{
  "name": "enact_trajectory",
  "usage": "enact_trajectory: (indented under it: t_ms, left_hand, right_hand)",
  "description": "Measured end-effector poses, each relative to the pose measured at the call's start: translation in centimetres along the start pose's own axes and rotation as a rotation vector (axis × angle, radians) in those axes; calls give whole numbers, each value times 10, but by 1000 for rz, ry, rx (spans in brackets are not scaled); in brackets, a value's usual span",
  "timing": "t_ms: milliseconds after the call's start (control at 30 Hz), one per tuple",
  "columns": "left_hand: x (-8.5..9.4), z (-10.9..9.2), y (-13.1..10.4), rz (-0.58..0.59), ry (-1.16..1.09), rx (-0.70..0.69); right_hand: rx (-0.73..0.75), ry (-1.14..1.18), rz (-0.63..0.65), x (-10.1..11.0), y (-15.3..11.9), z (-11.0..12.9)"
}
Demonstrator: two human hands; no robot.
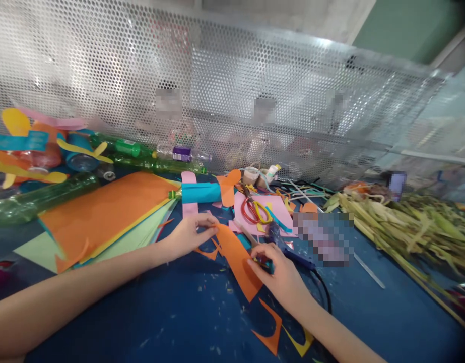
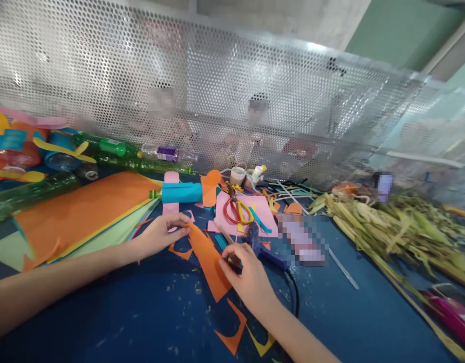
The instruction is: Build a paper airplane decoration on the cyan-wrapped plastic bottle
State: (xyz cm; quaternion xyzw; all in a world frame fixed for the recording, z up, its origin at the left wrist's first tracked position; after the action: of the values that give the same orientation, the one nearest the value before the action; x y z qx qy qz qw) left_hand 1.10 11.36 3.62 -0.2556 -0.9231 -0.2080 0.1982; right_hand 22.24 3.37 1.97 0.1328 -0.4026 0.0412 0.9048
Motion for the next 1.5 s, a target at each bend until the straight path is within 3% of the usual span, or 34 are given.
enact_trajectory:
  t_ms: [100, 200, 267, 400, 567, 733, 900, 1000, 1067, 1233, 1333, 1500]
  left_hand:
    - [24, -1, 8, -41, 124, -7]
    - [64, 14, 16, -305, 428, 2]
    - [89, 32, 19, -376, 668, 70]
    - [119, 62, 22, -298, 732, 178]
    - [125, 70, 26, -188, 594, 173]
    - [139, 49, 40, -267, 317, 123]
    - [159, -11, 49, -460, 137, -19]
    - [158, -44, 50, -463, 134, -58]
    - [149, -56, 52, -382, 172, -62]
    - [117, -61, 57, -181, 127, -126]
    - [100, -64, 55, -70, 46, -182]
    - [89, -74, 43, 9, -37, -258]
  right_hand:
    - [-36, 155, -19, 1, -1, -4]
    - [-60, 276, -148, 5, -1, -11]
    - [-93, 332, -234, 7, 0, -17]
    - [-210, 533, -199, 4, 3, -25]
    - [-267, 695, -179, 4, 5, -24]
    - [-273, 689, -262, 7, 6, -32]
    - [-246, 644, -430, 12, 3, -42]
    - [-206, 651, -455, 20, 5, -42]
    - [-161, 657, -456, 29, 10, -40]
    - [-106, 464, -541, 60, 30, -27]
    - [17, 203, -560, 81, 47, 5]
    - [388, -66, -703, 107, 76, 90]
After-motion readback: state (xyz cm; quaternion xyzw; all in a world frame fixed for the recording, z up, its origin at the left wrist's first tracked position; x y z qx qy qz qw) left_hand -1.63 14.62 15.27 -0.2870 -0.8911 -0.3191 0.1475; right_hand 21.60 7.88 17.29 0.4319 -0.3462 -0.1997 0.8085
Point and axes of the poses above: each hand's wrist, its own y-axis towards the middle knuckle, its own x-axis out of the back of the hand, z = x × y, the point moved 3 cm from there along y, towards the middle knuckle, and after that the axes turned 4 degrees about z, right-handed, at the moved point
